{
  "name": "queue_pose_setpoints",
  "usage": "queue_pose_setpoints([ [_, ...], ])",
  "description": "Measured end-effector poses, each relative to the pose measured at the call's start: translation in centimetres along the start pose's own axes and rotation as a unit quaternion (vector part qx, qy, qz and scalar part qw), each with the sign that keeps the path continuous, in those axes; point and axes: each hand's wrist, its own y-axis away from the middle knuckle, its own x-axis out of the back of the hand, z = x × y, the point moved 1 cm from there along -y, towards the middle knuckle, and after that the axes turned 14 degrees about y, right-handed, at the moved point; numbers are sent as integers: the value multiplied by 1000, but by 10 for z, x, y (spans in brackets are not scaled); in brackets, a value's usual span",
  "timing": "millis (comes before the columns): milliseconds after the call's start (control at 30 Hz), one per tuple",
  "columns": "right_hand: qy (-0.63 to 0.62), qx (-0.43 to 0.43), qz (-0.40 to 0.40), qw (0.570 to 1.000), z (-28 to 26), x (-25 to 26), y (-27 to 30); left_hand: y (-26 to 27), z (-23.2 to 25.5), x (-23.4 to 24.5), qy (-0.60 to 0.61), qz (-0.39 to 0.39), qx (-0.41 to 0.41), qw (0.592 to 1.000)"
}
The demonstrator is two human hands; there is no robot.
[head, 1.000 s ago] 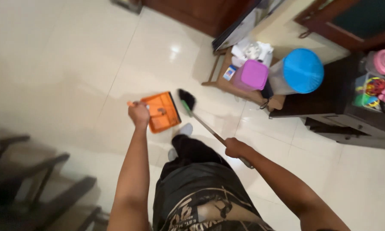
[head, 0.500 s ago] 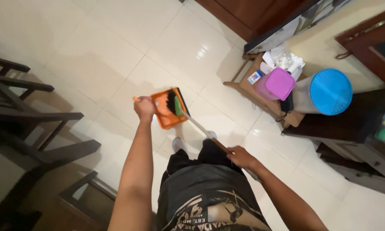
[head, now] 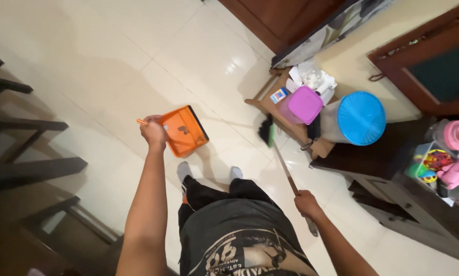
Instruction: Sweeping the floor with a broom and dustpan.
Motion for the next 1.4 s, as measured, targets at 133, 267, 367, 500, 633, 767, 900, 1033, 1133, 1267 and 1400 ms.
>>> queue_pose_setpoints([
  [133,86,65,80,991,73,-19,-65,48,-16,-15,-21,3,-27,999],
  [267,71,35,113,990,80,-15,-93,97,-17,-24,-14,-3,-32,999],
  [367,73,26,154,985,104,-34,-169,126,-31,-24,-70,0,-33,997],
  [500,328,117,116,930,114,-62,-269,152,-51,-21,-105,15,-56,993],
  [633,333,189,163,909,91,-69,-295,177,-62,-12,-39,30,27,998],
  [767,251,134,101,953,43,-54,-260,190,-83,2,-67,29,7,997],
  [900,-50,-45,31,997,1,-27,-203,187,-119,22,-97,58,-36,993],
  [1033,3,-49,23,999,23,-50,-235,211,-98,21,-16,32,68,997],
  [1133,440,177,64,878,40,-66,-259,211,-107,23,-113,40,-10,993],
  [1267,291,109,91,946,48,-77,-242,216,-113,30,-112,20,26,993],
  [1400,429,160,57,887,62,-82,-240,220,-118,37,-156,4,-19,988],
])
